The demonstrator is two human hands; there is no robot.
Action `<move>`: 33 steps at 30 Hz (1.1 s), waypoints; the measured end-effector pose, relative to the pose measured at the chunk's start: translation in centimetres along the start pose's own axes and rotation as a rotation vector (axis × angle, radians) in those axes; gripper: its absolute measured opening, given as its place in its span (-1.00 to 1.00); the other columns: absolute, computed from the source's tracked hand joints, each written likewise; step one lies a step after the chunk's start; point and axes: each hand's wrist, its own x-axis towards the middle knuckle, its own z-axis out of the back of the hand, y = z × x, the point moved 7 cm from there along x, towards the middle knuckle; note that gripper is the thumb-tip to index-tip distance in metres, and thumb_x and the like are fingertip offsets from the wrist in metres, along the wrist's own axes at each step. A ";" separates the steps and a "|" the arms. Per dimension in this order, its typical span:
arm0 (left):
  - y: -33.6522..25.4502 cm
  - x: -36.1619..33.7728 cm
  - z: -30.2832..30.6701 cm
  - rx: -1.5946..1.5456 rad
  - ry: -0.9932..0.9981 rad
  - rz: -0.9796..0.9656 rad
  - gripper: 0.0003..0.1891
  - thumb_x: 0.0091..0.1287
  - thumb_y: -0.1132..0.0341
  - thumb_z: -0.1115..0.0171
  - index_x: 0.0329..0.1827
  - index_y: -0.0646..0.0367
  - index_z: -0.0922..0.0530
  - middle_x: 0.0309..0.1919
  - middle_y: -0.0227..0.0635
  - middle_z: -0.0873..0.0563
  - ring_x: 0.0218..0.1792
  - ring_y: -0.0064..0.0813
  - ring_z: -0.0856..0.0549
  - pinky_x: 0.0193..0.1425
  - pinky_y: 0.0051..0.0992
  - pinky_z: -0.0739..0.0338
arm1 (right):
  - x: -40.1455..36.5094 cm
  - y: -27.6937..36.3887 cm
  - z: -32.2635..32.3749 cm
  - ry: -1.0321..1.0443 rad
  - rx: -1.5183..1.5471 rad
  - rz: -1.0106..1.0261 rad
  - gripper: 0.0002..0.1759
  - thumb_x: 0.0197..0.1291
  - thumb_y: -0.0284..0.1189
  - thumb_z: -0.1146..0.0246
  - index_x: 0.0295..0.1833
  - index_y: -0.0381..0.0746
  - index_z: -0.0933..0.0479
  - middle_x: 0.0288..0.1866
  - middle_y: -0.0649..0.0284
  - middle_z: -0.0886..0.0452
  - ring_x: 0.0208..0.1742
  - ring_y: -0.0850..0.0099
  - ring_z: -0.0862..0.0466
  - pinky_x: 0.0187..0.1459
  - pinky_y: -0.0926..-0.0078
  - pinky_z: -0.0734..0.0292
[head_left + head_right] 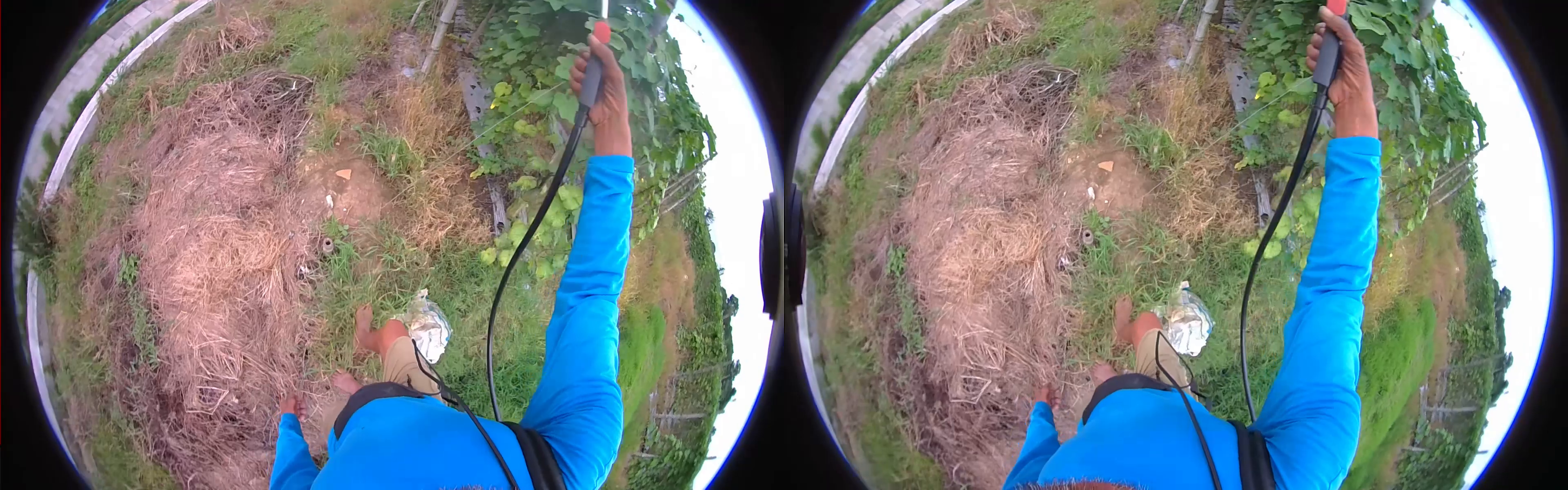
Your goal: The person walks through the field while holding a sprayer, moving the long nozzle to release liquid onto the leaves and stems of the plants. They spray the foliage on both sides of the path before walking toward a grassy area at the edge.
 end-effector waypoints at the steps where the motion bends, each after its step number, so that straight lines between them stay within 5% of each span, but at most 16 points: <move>1: 1.4 -0.8 0.7 -0.022 -0.020 -0.028 -0.70 0.31 0.03 0.06 -0.24 0.05 -0.48 -0.61 -0.30 -0.56 -0.74 -0.39 -0.45 -0.74 -0.42 -0.22 | 1.5 0.7 1.0 0.031 -0.011 -0.021 -0.68 0.13 -0.20 -0.36 -0.35 -0.17 -0.40 -0.56 0.43 -0.40 -0.60 0.63 -0.40 -0.64 0.70 -0.28; 3: 2.0 -1.7 0.2 -0.064 -0.046 -0.046 -0.67 0.32 0.00 0.07 -0.21 0.06 -0.49 -0.59 -0.30 -0.57 -0.74 -0.38 -0.46 -0.73 -0.42 -0.23 | 3.8 1.5 1.8 0.167 0.148 -0.106 -0.69 0.23 -0.26 -0.27 -0.35 -0.19 -0.33 -0.58 0.48 -0.15 -0.62 0.63 -0.17 -0.63 0.68 -0.09; 9: 0.5 -2.2 -0.6 -0.108 -0.083 0.078 -0.63 0.34 -0.01 0.05 -0.16 0.13 -0.49 -0.57 -0.29 -0.57 -0.72 -0.36 -0.49 -0.72 -0.36 -0.27 | 8.4 0.5 5.8 0.275 0.260 -0.147 -0.73 0.31 -0.35 -0.17 -0.34 -0.28 -0.30 -0.51 0.40 -0.18 -0.53 0.57 -0.18 -0.53 0.64 -0.10; 16: -17.8 -2.2 -6.5 -0.160 -0.087 -0.035 -0.76 0.26 0.14 0.02 -0.24 0.11 -0.47 -0.59 -0.33 -0.53 -0.69 -0.42 -0.48 -0.74 -0.37 -0.24 | 14.5 -6.8 10.5 0.093 0.268 -0.002 -0.73 0.29 -0.35 -0.18 -0.34 -0.27 -0.30 -0.51 0.38 -0.21 -0.52 0.57 -0.19 -0.54 0.64 -0.12; 21: -34.2 -1.9 -11.5 -0.011 -0.101 -0.291 -0.66 0.25 0.05 -0.03 -0.11 0.10 -0.54 -0.47 -0.32 -0.64 -0.60 -0.42 -0.58 -0.58 -0.40 -0.47 | 19.7 -11.4 14.1 -0.263 0.183 0.113 -0.72 0.24 -0.27 -0.26 -0.33 -0.21 -0.37 -0.56 0.41 -0.29 -0.58 0.58 -0.26 -0.59 0.65 -0.13; 24: -42.7 -3.5 -15.6 0.076 -0.043 -0.508 -0.66 0.24 0.03 -0.03 -0.14 0.08 -0.56 -0.48 -0.36 -0.63 -0.60 -0.44 -0.58 -0.54 -0.41 -0.48 | 22.2 -12.5 15.8 -0.235 0.208 0.108 -0.73 0.23 -0.25 -0.28 -0.33 -0.17 -0.39 -0.57 0.44 -0.30 -0.63 0.61 -0.25 -0.62 0.67 -0.14; 29: -49.3 -5.2 -20.0 0.097 -0.141 -0.486 -0.69 0.28 0.12 0.02 -0.19 0.18 -0.51 -0.61 -0.30 -0.57 -0.71 -0.47 -0.50 -0.70 -0.44 -0.36 | 24.7 -13.7 17.3 -0.347 0.161 0.099 -0.72 0.22 -0.22 -0.28 -0.34 -0.14 -0.37 -0.58 0.47 -0.28 -0.66 0.65 -0.22 -0.68 0.68 -0.09; 33: -47.7 -1.5 -19.8 0.199 -0.036 -0.304 -0.68 0.29 0.03 0.05 -0.26 0.06 -0.56 -0.57 -0.37 -0.60 -0.66 -0.45 -0.54 -0.69 -0.42 -0.36 | 27.4 -14.8 18.0 -0.252 0.205 0.061 -0.71 0.24 -0.20 -0.26 -0.33 -0.14 -0.35 -0.59 0.48 -0.23 -0.67 0.66 -0.20 -0.72 0.67 -0.05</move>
